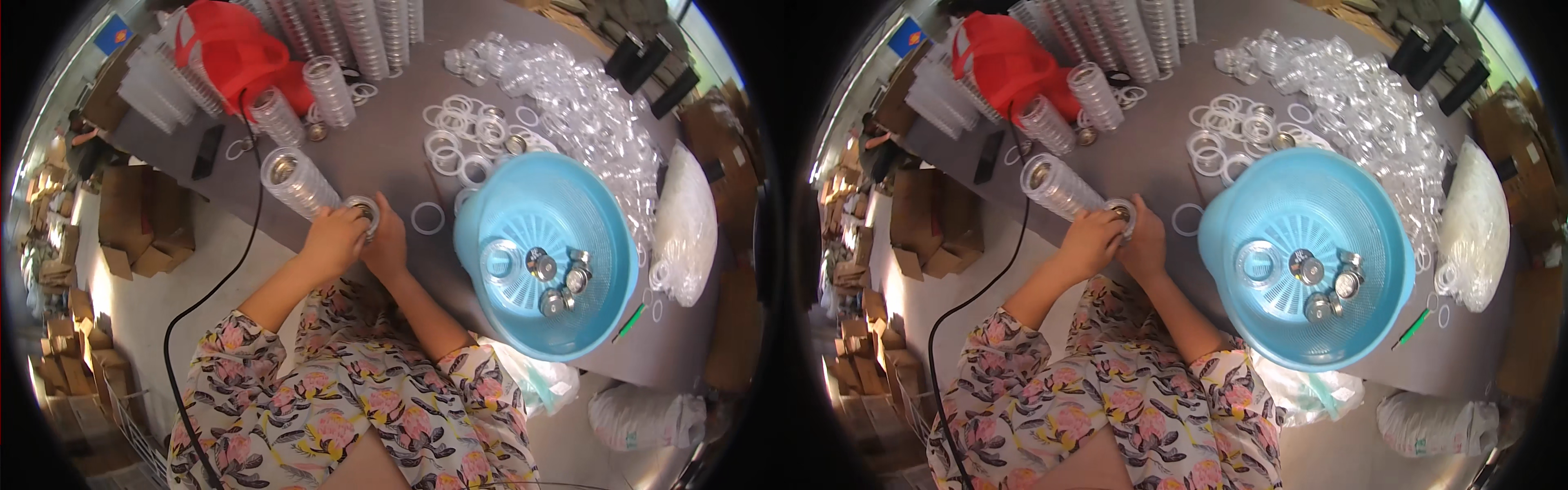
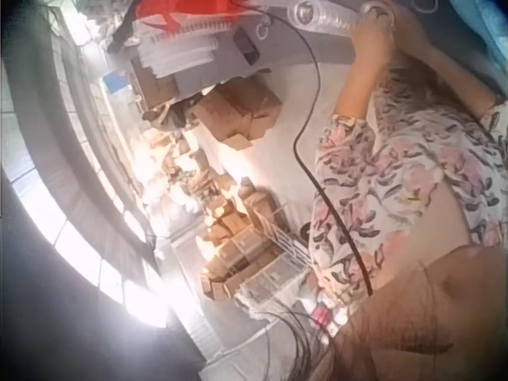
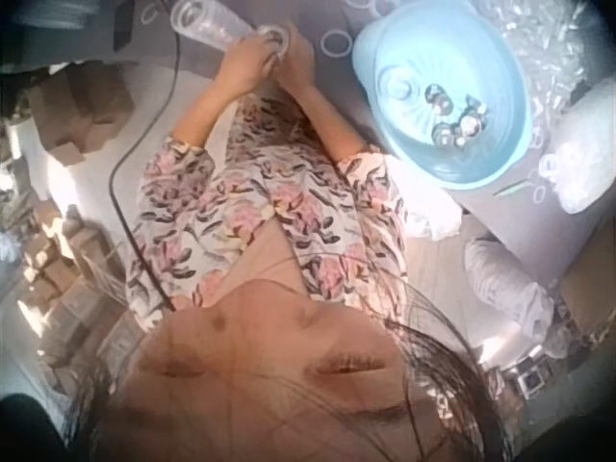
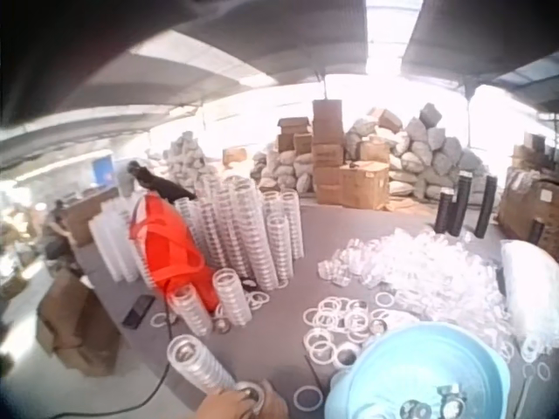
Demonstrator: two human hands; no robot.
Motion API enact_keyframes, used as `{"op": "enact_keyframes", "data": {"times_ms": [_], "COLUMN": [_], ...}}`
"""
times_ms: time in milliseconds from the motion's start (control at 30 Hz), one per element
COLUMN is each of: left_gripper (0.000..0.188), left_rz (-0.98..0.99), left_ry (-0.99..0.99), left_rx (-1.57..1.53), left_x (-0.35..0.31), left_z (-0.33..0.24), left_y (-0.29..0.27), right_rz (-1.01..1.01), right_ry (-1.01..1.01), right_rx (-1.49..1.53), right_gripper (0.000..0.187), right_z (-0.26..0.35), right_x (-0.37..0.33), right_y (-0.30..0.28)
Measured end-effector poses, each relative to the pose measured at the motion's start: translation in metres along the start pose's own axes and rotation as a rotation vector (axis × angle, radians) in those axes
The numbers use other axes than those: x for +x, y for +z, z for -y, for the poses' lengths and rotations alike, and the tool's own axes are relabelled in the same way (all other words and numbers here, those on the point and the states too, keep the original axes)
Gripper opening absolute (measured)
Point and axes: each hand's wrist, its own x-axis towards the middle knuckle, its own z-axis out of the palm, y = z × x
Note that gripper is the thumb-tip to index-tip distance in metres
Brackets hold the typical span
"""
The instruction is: The person assembles clear plastic containers by hand. They pick up a plastic tube, insert a metal mesh strainer into the opening, and then place a white plastic ring over the strainer to secure it. The person stacks the completed units on the table. The workspace contains stacks of empty tubes, a blue colander filled with metal strainers, and piles of white rings.
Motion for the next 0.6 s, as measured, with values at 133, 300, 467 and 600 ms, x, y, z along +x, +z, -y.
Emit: {"op": "enact_keyframes", "data": {"times_ms": [133,300,467,600], "left_gripper": [0.008,0.012,0.020,0.018], "left_rz": [-0.127,-0.357,-0.585,-0.359], "left_ry": [-0.036,-0.121,-0.149,-0.201], "left_rx": [-0.017,-0.128,-0.003,0.017], "left_x": [-0.004,-0.008,-0.014,-0.017], "left_z": [-0.010,-0.028,0.017,0.032], "left_y": [-0.004,-0.052,-0.099,-0.109], "right_rz": [-0.012,0.010,-0.010,0.003], "right_ry": [0.009,-0.037,-0.064,-0.057], "right_rx": [0.072,-0.040,-0.084,-0.093], "right_gripper": [0.078,0.079,0.080,0.080], "right_z": [-0.001,-0.008,-0.006,-0.004], "right_x": [0.002,0.000,0.000,0.000], "right_y": [0.004,0.009,0.004,0.003]}}
